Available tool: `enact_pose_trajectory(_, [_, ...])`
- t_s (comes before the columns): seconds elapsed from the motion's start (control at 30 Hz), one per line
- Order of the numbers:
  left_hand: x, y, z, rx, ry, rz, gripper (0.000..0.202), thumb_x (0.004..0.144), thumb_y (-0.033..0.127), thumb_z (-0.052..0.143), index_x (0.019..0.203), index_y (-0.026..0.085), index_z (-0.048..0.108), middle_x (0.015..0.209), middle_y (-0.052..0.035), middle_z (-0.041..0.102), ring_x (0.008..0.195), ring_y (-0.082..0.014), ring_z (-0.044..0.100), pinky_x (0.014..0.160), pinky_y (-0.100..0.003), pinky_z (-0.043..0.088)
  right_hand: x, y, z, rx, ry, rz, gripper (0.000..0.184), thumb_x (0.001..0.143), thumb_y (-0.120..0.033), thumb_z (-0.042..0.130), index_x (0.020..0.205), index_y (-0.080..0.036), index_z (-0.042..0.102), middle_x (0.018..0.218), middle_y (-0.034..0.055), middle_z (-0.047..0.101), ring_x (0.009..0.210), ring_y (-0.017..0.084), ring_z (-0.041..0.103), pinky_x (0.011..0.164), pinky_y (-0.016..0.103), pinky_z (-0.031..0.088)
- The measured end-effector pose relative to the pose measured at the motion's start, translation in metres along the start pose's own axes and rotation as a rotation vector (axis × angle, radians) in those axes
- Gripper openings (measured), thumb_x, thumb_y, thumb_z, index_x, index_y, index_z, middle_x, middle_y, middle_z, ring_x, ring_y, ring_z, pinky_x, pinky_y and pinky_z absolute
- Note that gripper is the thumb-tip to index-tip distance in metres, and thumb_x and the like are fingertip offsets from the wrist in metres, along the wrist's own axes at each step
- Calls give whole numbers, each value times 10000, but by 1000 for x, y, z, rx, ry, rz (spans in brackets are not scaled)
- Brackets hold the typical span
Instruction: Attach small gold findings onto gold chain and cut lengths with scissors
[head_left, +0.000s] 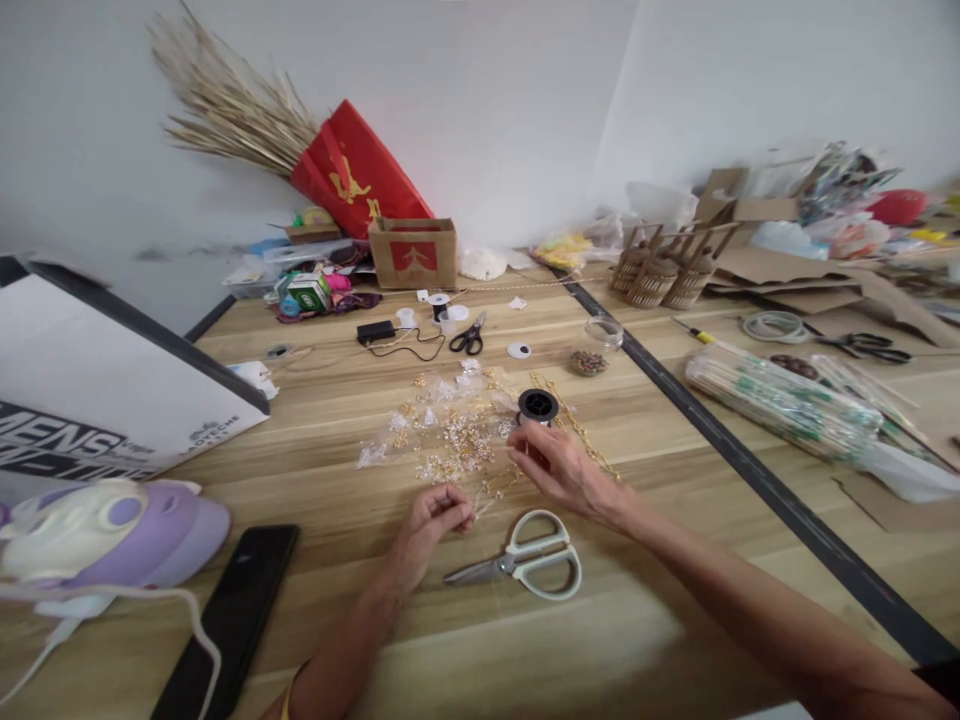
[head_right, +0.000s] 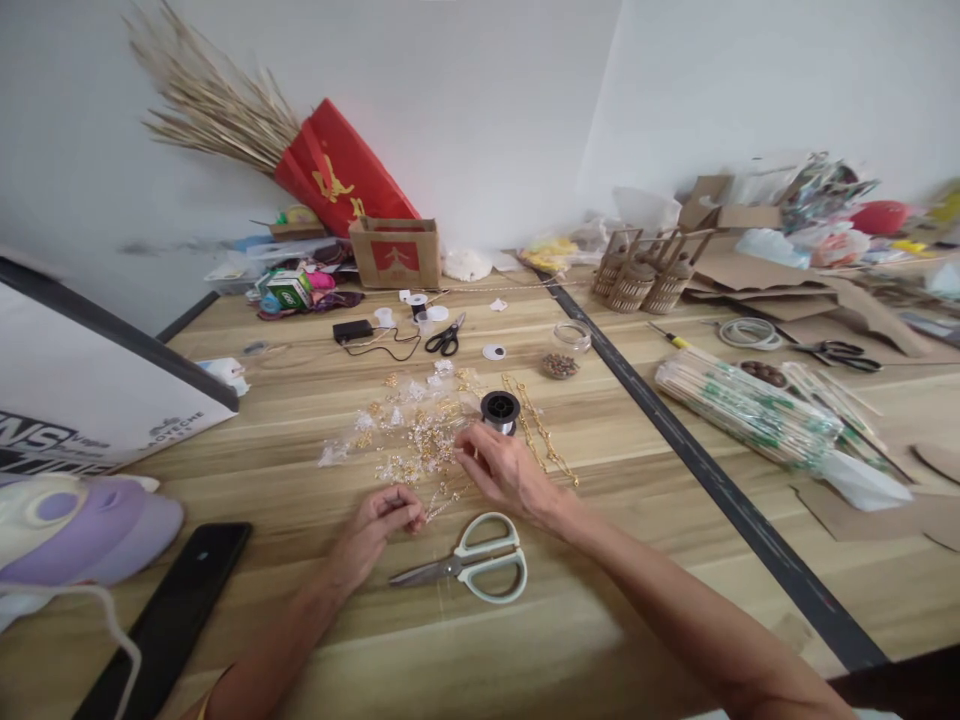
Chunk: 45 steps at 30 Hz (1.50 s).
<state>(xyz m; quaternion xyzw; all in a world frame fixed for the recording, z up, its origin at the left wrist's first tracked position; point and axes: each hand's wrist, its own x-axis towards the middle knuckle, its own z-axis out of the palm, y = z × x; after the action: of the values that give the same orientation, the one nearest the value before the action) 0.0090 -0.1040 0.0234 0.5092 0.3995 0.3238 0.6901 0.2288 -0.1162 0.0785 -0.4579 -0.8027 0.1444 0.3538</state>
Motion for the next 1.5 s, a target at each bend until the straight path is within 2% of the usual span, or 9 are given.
enact_pose_trajectory(0.13, [1, 1, 0, -28, 5, -9, 164, 701, 269, 674, 678, 125, 597, 619, -10, 607, 585, -108, 517, 588, -219, 410, -27, -13, -17, -45, -123, 3, 97, 899, -184, 440, 982, -168, 486, 862, 42, 573, 540, 85, 486, 532, 207, 394])
enact_pose_trajectory(0.33, [1, 1, -2, -59, 13, -9, 162, 699, 272, 669, 666, 132, 597, 617, -7, 606, 591, -111, 522, 590, -219, 413, -75, -31, -25, -86, 71, 103, 116, 889, -192, 464, 1005, -186, 463, 759, 8, 569, 457, 67, 454, 467, 190, 385])
enact_pose_trajectory(0.5, [1, 3, -2, -56, 25, -20, 174, 698, 287, 667, 661, 132, 596, 629, -13, 614, 591, -113, 523, 592, -222, 419, -93, -46, -6, -213, -168, -56, 206, 921, -179, 387, 1104, -173, 481, 974, 99, 632, 873, 170, 613, 657, 236, 472])
enact_pose_trajectory(0.63, [2, 3, -2, -44, 22, -20, 171, 704, 282, 665, 661, 132, 593, 616, -6, 606, 588, -112, 525, 592, -222, 418, -87, -47, 8, -283, -416, 47, 388, 836, -117, 478, 1215, -199, 460, 1156, 105, 566, 1030, 226, 544, 788, 315, 491])
enact_pose_trajectory(0.73, [2, 3, -1, -58, 15, -27, 171, 703, 282, 668, 669, 134, 588, 615, -4, 604, 590, -114, 526, 591, -223, 416, -82, -44, 14, -301, -456, 38, 573, 774, -25, 469, 1310, -209, 384, 1239, 103, 515, 1153, 248, 460, 948, 404, 415])
enact_pose_trajectory(0.83, [1, 2, -2, -57, 4, -15, 166, 715, 275, 661, 674, 132, 588, 619, -6, 600, 596, -115, 523, 596, -225, 415, -77, -45, 15, -288, -468, 36, 542, 804, -11, 441, 1302, -220, 394, 1161, 90, 558, 1100, 228, 498, 930, 386, 431])
enact_pose_trajectory(1.1, [-1, 5, -2, -61, 4, -17, 162, 728, 277, 650, 683, 130, 596, 634, -8, 604, 610, -117, 524, 612, -229, 415, -79, -51, -13, -35, -564, 302, 457, 813, -56, 442, 1222, -255, 485, 1017, 54, 575, 795, 157, 610, 718, 267, 525])
enact_pose_trajectory(1.33, [1, 5, -2, -73, 19, -29, 182, 711, 298, 666, 677, 134, 596, 623, -6, 598, 601, -118, 524, 601, -225, 415, -97, -41, -29, 298, -436, 687, 471, 810, -283, 565, 1271, -200, 517, 1227, 111, 579, 1125, 271, 542, 941, 389, 463])
enact_pose_trajectory(1.5, [1, 3, -3, -86, 22, -23, 171, 718, 290, 658, 686, 134, 595, 648, -16, 606, 617, -121, 525, 611, -230, 417, -99, -44, -14, 460, -434, 665, 501, 816, -265, 564, 1307, -220, 478, 1297, 80, 529, 1190, 251, 489, 1021, 394, 374])
